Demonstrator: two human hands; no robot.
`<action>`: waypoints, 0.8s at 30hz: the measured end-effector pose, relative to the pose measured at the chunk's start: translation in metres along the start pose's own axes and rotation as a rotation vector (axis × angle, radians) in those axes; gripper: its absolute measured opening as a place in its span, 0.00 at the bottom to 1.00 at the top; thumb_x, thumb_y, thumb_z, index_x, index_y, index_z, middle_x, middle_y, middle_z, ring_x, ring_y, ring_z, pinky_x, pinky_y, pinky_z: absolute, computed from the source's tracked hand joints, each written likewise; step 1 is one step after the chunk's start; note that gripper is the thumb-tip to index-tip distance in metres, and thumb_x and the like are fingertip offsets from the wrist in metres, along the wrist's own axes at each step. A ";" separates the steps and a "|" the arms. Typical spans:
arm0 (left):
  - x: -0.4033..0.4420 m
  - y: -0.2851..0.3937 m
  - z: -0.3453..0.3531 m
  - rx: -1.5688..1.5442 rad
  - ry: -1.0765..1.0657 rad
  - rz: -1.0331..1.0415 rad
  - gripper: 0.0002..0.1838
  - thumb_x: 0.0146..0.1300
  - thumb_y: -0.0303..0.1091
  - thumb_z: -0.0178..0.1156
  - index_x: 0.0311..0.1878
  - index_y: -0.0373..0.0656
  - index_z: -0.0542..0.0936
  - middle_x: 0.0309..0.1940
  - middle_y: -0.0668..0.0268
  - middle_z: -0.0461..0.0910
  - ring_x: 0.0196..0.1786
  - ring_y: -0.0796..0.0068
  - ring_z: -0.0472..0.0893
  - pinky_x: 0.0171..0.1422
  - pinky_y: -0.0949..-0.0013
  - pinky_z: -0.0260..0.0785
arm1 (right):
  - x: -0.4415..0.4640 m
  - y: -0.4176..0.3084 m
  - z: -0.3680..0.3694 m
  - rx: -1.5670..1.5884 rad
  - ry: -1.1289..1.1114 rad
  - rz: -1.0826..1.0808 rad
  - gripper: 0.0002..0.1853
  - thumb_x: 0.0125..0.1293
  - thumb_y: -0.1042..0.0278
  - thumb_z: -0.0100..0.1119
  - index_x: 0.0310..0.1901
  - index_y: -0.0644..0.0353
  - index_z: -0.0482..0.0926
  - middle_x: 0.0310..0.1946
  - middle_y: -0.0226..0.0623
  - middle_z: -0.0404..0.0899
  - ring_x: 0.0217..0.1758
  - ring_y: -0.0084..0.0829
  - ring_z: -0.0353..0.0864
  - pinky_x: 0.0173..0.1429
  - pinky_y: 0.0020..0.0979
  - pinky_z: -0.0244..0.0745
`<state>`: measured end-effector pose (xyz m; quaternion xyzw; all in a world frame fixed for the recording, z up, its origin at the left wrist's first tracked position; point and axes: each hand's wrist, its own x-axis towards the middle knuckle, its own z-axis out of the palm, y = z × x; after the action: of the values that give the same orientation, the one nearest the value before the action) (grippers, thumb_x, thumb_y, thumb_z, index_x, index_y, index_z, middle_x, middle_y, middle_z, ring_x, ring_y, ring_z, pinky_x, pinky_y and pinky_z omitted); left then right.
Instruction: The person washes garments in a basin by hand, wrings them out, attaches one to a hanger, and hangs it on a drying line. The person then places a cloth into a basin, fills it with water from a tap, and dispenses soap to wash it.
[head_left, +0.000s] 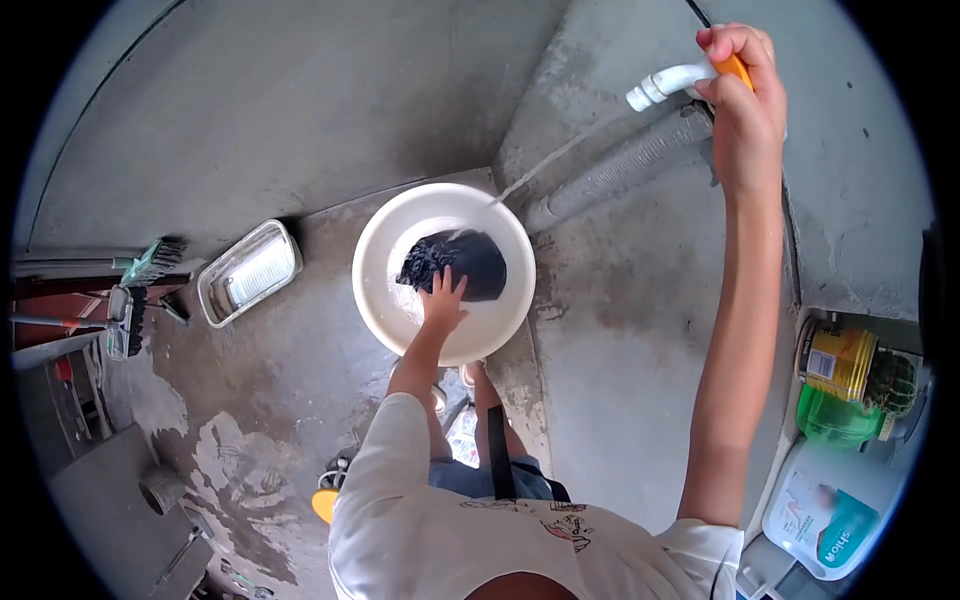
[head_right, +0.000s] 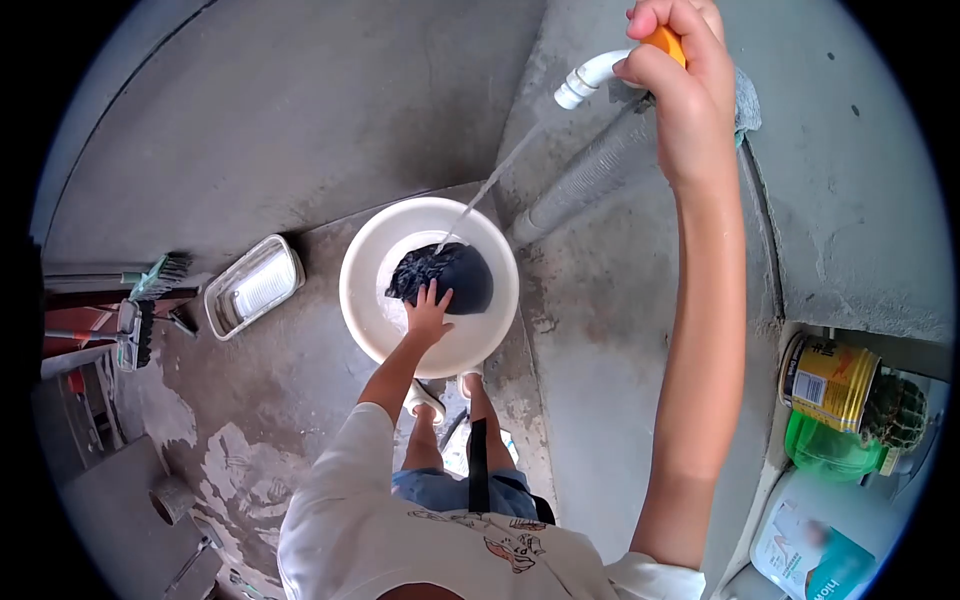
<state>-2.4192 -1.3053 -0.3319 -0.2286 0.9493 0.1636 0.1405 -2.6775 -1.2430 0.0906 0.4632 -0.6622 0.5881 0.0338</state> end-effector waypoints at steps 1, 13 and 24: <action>0.019 -0.002 0.025 0.108 0.064 0.061 0.23 0.49 0.42 0.56 0.51 0.55 0.68 0.60 0.59 0.55 0.62 0.59 0.55 0.55 0.42 0.52 | 0.001 0.003 0.001 0.033 -0.015 0.016 0.11 0.39 0.80 0.42 0.29 0.60 0.68 0.38 0.34 0.60 0.50 0.30 0.62 0.55 0.27 0.55; -0.020 0.011 -0.255 -0.656 0.233 0.283 0.15 0.55 0.33 0.53 0.45 0.41 0.69 0.35 0.52 0.74 0.40 0.59 0.74 0.43 0.64 0.66 | 0.004 -0.007 0.011 -0.057 0.093 -0.055 0.08 0.35 0.76 0.48 0.20 0.59 0.62 0.28 0.31 0.57 0.31 0.23 0.57 0.33 0.21 0.54; 0.026 -0.010 -0.021 -0.272 -0.236 -0.223 0.49 0.31 0.64 0.63 0.62 0.65 0.56 0.64 0.49 0.38 0.65 0.44 0.41 0.60 0.44 0.49 | -0.008 -0.015 -0.003 0.168 -0.082 -0.103 0.04 0.41 0.77 0.45 0.20 0.59 0.62 0.27 0.29 0.59 0.30 0.22 0.59 0.34 0.23 0.56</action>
<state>-2.4411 -1.3316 -0.3238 -0.3284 0.8642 0.2994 0.2358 -2.6645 -1.2345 0.0980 0.5214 -0.5868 0.6195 -0.0020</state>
